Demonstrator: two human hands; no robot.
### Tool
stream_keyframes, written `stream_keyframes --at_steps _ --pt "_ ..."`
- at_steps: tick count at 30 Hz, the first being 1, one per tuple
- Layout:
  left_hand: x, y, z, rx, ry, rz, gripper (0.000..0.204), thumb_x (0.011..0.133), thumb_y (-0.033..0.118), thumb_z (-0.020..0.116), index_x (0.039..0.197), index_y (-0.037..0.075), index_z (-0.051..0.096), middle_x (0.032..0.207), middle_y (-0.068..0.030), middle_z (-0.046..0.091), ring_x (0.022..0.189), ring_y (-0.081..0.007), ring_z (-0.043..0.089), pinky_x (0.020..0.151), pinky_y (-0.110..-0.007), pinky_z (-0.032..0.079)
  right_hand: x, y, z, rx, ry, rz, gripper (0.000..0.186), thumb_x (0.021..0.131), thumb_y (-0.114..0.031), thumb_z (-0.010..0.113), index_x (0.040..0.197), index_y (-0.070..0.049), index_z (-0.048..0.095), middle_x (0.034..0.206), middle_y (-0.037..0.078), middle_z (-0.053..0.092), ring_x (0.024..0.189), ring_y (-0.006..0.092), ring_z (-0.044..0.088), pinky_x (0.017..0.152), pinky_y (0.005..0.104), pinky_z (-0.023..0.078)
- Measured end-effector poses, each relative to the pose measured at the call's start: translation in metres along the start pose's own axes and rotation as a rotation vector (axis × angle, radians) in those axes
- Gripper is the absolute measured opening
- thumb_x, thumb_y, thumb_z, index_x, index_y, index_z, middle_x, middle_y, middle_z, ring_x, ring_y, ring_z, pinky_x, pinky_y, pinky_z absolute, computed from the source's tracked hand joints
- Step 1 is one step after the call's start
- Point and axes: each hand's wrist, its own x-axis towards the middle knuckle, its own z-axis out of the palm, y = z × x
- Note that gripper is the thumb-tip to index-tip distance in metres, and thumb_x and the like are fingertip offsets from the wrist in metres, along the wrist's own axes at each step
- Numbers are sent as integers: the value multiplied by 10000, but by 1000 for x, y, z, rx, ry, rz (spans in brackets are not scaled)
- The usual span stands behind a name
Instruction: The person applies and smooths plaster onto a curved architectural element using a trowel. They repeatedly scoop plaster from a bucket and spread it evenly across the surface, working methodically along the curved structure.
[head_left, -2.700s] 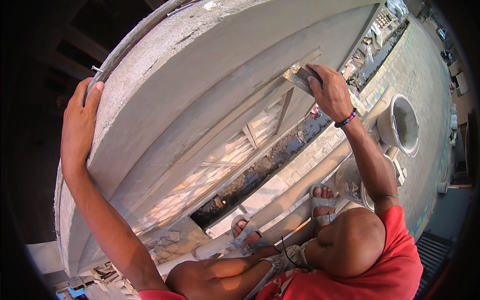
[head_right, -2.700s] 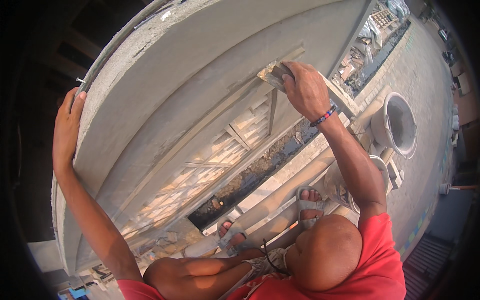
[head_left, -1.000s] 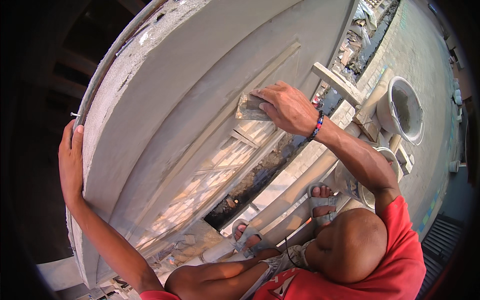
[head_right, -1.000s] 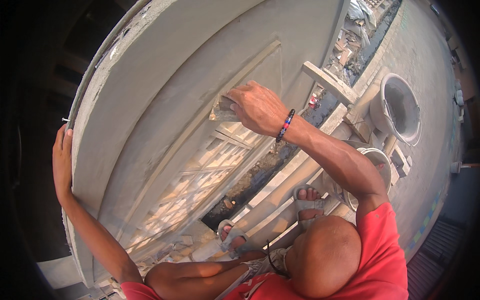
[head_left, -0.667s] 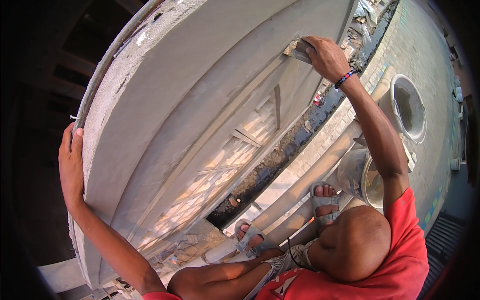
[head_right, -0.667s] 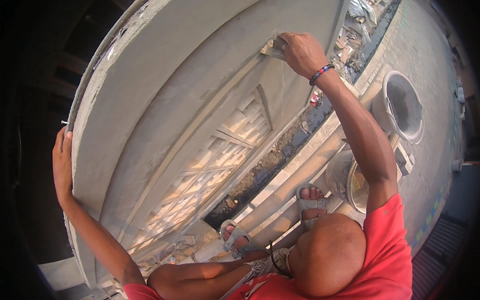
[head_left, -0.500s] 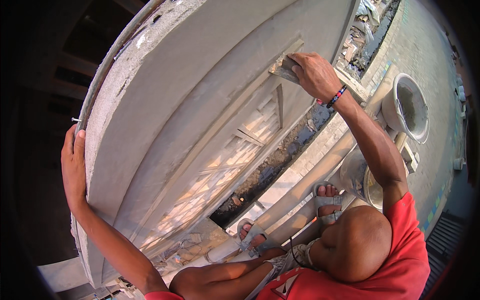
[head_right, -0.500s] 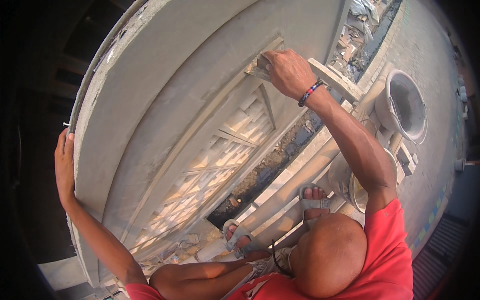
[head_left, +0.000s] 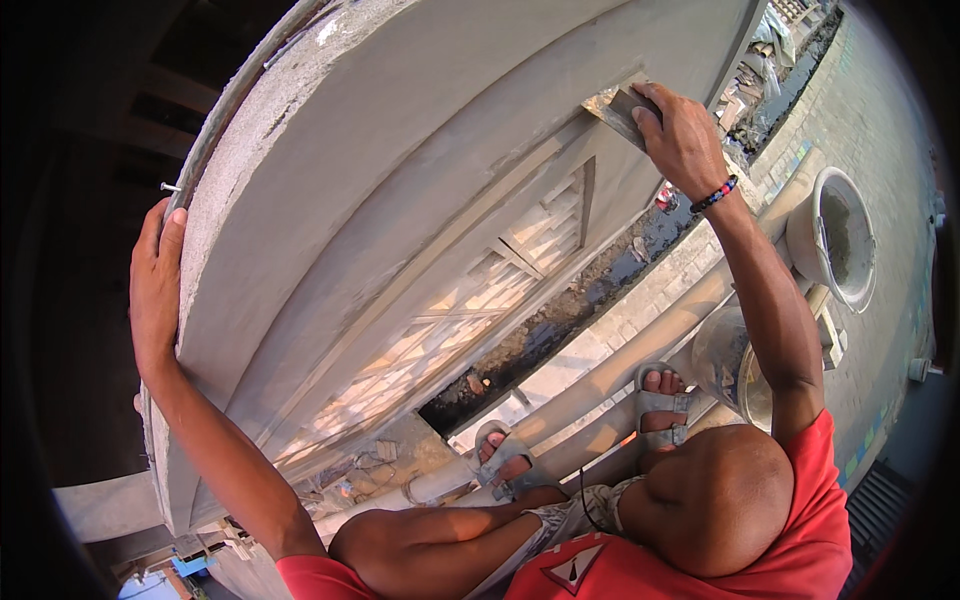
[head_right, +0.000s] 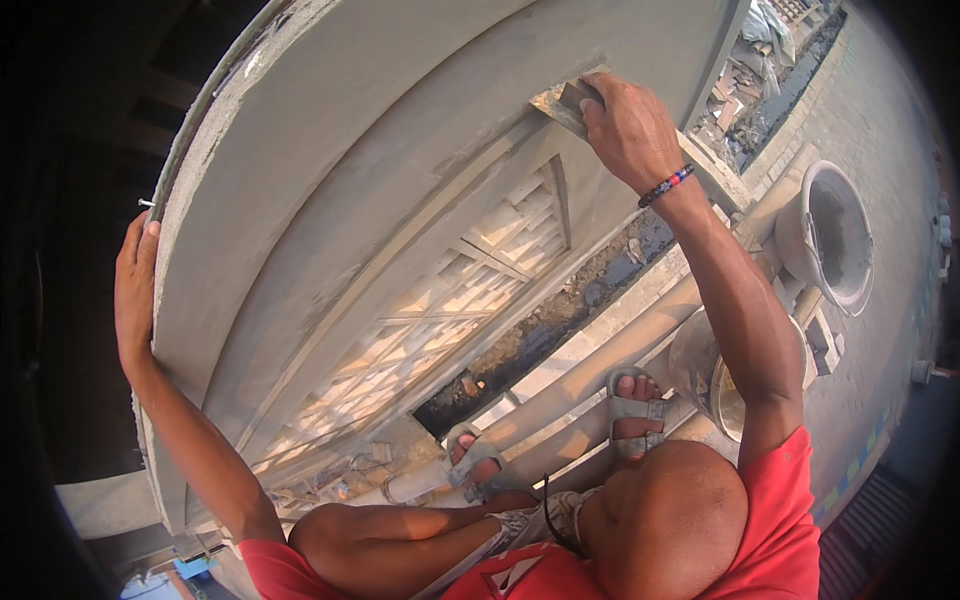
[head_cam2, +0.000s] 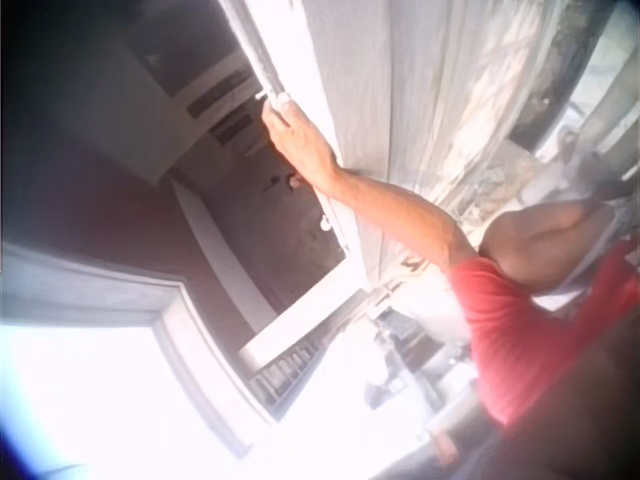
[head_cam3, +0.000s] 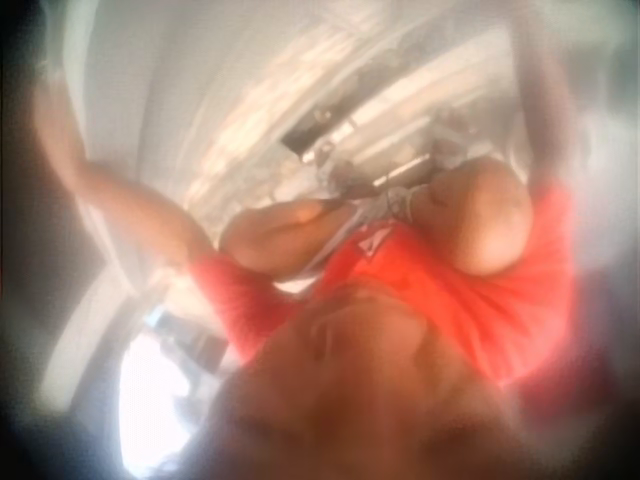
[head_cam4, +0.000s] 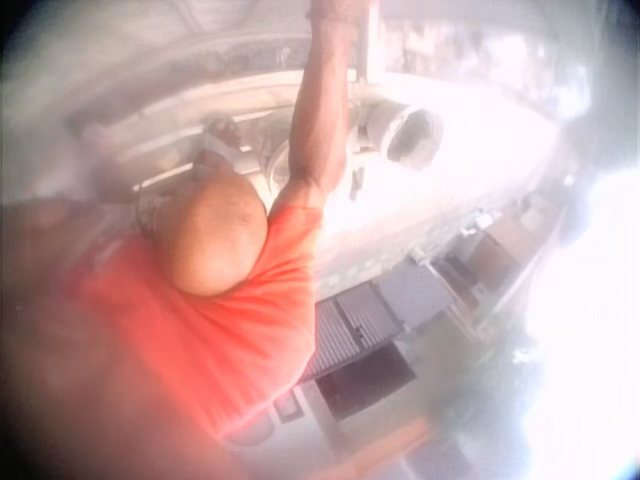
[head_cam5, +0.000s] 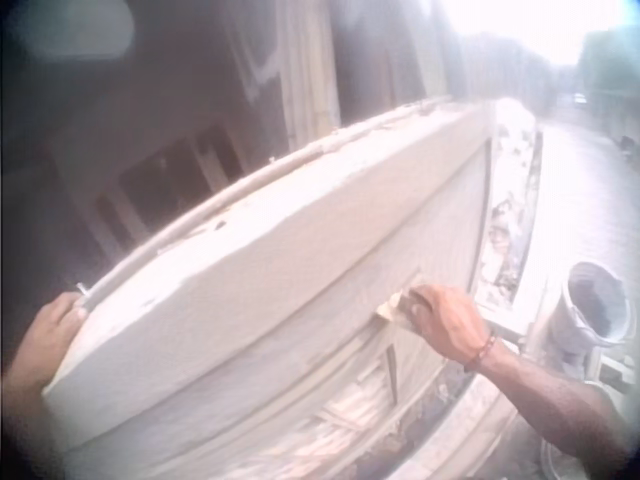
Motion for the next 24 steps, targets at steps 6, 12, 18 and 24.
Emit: stream_keyframes --at_steps 6,12,18,24 --pt "-5 11 -2 22 34 -6 734 939 701 471 1410 149 581 1375 -178 597 1292 -341 549 1099 -490 386 -45 -22 24 402 -65 -311 361 961 -133 581 1260 67 613 1024 224 710 902 316 691 853 383 535" --pt "-9 16 -2 -26 33 -4 703 944 675 502 1399 146 588 1328 -173 625 1250 -308 578 1083 -470 398 -38 28 20 1012 -186 490 457 964 -147 607 1379 27 527 909 31 662 698 70 577 516 223 425" --pt "-6 7 1 4 61 -24 730 924 713 483 1403 173 593 1363 -178 604 1287 -346 551 1091 -513 395 -46 20 73 1209 11 674 461 990 -117 580 1406 48 473 949 31 660 692 68 594 504 226 441" --pt "-2 6 3 -57 4 -15 769 900 738 487 1409 171 587 1396 -187 581 1320 -361 527 1102 -540 383 -120 -68 116 1257 -162 521 479 971 -139 597 1381 75 470 806 58 610 591 90 531 495 267 443"
